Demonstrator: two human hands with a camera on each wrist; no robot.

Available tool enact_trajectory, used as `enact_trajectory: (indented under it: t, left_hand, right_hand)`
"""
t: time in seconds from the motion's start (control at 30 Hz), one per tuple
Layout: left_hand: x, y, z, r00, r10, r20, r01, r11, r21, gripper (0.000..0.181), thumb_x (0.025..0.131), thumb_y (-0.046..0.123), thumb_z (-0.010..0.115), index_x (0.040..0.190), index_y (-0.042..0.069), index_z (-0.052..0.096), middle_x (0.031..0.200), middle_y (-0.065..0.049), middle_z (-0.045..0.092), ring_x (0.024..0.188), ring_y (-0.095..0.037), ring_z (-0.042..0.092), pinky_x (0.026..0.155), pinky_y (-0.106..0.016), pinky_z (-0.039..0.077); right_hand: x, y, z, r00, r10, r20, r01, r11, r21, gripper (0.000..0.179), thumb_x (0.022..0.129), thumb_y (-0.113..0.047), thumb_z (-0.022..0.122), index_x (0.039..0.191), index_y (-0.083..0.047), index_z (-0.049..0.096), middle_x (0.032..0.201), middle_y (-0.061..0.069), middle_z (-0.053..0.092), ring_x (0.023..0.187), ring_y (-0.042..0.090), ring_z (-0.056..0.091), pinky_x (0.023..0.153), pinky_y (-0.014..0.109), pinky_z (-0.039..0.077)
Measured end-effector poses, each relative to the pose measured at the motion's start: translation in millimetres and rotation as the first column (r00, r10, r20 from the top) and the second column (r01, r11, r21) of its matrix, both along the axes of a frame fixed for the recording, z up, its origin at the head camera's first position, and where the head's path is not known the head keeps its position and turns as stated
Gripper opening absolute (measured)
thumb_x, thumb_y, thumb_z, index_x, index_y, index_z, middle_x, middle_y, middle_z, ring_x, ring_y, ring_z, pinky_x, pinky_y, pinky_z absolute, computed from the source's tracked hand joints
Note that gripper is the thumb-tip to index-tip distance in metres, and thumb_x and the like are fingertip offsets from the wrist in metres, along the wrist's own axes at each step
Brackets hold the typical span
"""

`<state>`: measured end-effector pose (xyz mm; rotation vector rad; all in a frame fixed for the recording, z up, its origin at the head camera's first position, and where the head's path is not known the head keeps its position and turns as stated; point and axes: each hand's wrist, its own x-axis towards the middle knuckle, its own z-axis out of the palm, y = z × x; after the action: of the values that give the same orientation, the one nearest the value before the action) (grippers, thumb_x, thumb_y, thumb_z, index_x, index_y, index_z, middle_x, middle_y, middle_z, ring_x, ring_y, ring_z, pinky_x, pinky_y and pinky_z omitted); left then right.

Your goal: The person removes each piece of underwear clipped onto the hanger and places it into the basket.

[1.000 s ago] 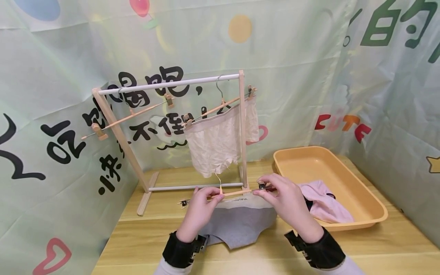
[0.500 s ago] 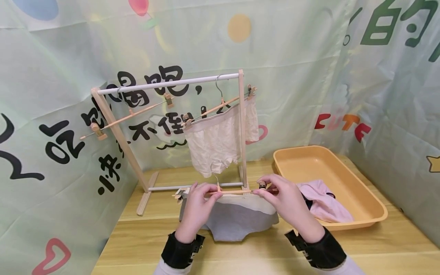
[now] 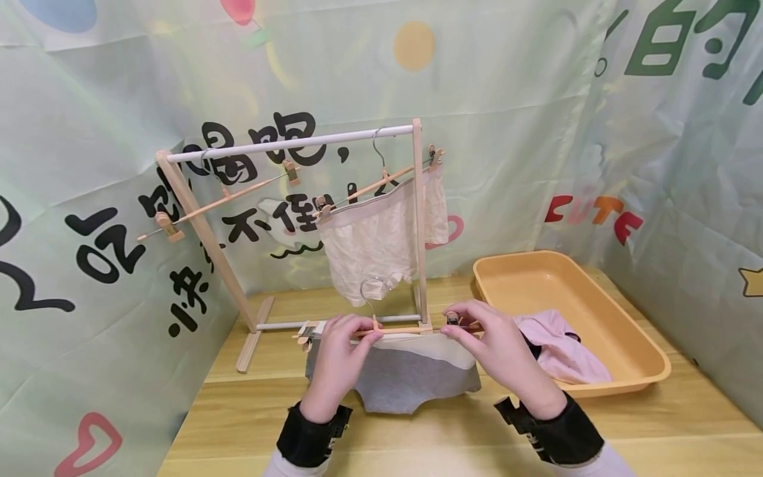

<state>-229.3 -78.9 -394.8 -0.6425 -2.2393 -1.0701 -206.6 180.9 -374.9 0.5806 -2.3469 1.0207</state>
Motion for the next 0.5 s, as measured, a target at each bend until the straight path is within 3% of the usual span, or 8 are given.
enact_trajectory:
  t: [0.23,0.5]
  left_hand:
    - [0.8,0.9,1.7,1.0,0.003,0.009,-0.003,1.0,-0.008,0.007,0.081,0.021,0.074,0.084,0.016,0.069,0.082,0.003,0.069,0.073,-0.003,0.059,0.094,-0.045,0.041]
    - [0.3,0.4,-0.1,1.0,0.007,0.016,-0.007,1.0,-0.008,0.006,0.08,0.02,0.074,0.083,0.017,0.069,0.081,0.003,0.069,0.073,-0.002,0.059,0.093,-0.045,0.041]
  right_hand:
    - [-1.8,-2.0,-0.5,0.999,-0.013,-0.039,0.013,1.0,-0.012,0.017,0.083,-0.022,0.072,0.099,-0.017,0.066,0.085,-0.008,0.065,0.075,0.004,0.059,0.064,0.033,0.057]
    - [-2.6,-2.5,-3.0,0.996,-0.05,-0.073,0.05,0.999,-0.003,0.015,0.084,-0.027,0.072,0.096,-0.02,0.067,0.085,-0.009,0.066,0.079,0.005,0.059,0.065,0.036,0.054]
